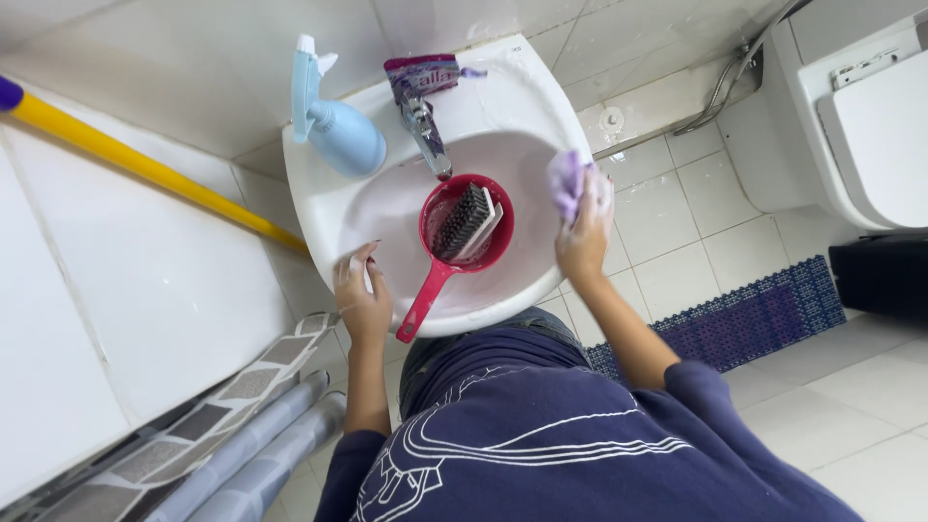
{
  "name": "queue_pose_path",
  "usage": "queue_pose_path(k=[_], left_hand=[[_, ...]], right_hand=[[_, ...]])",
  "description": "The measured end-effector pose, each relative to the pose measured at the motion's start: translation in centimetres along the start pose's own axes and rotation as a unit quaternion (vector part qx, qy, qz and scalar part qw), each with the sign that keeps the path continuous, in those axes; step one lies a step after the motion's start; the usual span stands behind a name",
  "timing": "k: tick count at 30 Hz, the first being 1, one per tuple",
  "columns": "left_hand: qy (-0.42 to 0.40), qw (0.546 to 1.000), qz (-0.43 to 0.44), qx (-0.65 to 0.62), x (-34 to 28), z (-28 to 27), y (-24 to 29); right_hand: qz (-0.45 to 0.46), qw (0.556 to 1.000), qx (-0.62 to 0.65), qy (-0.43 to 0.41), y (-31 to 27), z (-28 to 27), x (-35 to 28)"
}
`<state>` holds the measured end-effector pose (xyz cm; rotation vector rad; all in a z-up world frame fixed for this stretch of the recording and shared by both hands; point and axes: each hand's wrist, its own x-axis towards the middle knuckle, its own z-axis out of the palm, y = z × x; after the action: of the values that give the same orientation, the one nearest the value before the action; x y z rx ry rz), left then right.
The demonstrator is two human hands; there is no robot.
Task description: The person washes a purple and white striped cloth by hand in a bathroom sink. They use a red plastic scoop to hold soapy water and a black scrubbing brush to clean the fabric. The person rinses the cloth under running water and wrings it out before placing it on the sink.
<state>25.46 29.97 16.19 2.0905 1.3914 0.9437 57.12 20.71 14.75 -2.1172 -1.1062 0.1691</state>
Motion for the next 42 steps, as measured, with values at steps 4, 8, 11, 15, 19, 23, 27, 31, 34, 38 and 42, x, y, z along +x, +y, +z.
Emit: queue_pose_path(k=[4, 8, 11, 15, 19, 23, 27, 31, 34, 38, 42], left_hand=[[0.021, 0.998, 0.052, 0.035, -0.6, 0.3, -1.4], [0.024, 0.999, 0.037, 0.017, -1.8, -0.5, -2.2], [0.034, 0.999, 0.018, 0.028, -2.5, -1.1, -2.4], [0.058, 0.998, -0.008, -0.009, -3.6, -0.5, -3.5], [0.059, 0.997, -0.051, -0.002, -5.7, 1.1, -5.7], [0.069, 0.966, -0.192, -0.159, -9.1, 3.7, -8.4], [0.103, 0.913, -0.214, -0.332, -13.2, 7.6, -12.5], [0.095, 0.913, -0.266, -0.294, -13.3, 5.8, -10.1], [0.092, 0.85, -0.309, -0.416, -14.1, 6.1, -10.7], [0.095, 0.814, -0.308, -0.484, -12.6, 4.3, -9.9], [0.127, 0.671, -0.298, -0.667, -9.6, 1.3, -6.6]], right_hand=[[-0.15, 0.976, -0.157, 0.034, -1.6, -0.1, -3.7], [-0.084, 0.982, -0.07, -0.151, -0.4, 0.0, -3.7], [0.072, 0.977, 0.076, -0.185, -2.2, -1.1, -2.0], [-0.056, 0.974, 0.208, -0.064, -7.5, -1.3, -0.5], [-0.139, 0.931, 0.285, -0.183, -15.3, 3.1, -3.5], [-0.273, 0.876, 0.164, -0.362, -18.1, 12.7, -7.5], [-0.523, 0.769, 0.099, -0.354, -20.5, 20.2, -6.2], [-0.496, 0.804, 0.072, -0.319, -21.9, 26.2, -1.4], [-0.417, 0.861, 0.057, -0.285, -22.1, 27.1, -0.6], [-0.398, 0.843, 0.112, -0.344, -19.9, 23.3, -4.6], [-0.406, 0.794, 0.171, -0.42, -18.6, 17.6, -8.0]])
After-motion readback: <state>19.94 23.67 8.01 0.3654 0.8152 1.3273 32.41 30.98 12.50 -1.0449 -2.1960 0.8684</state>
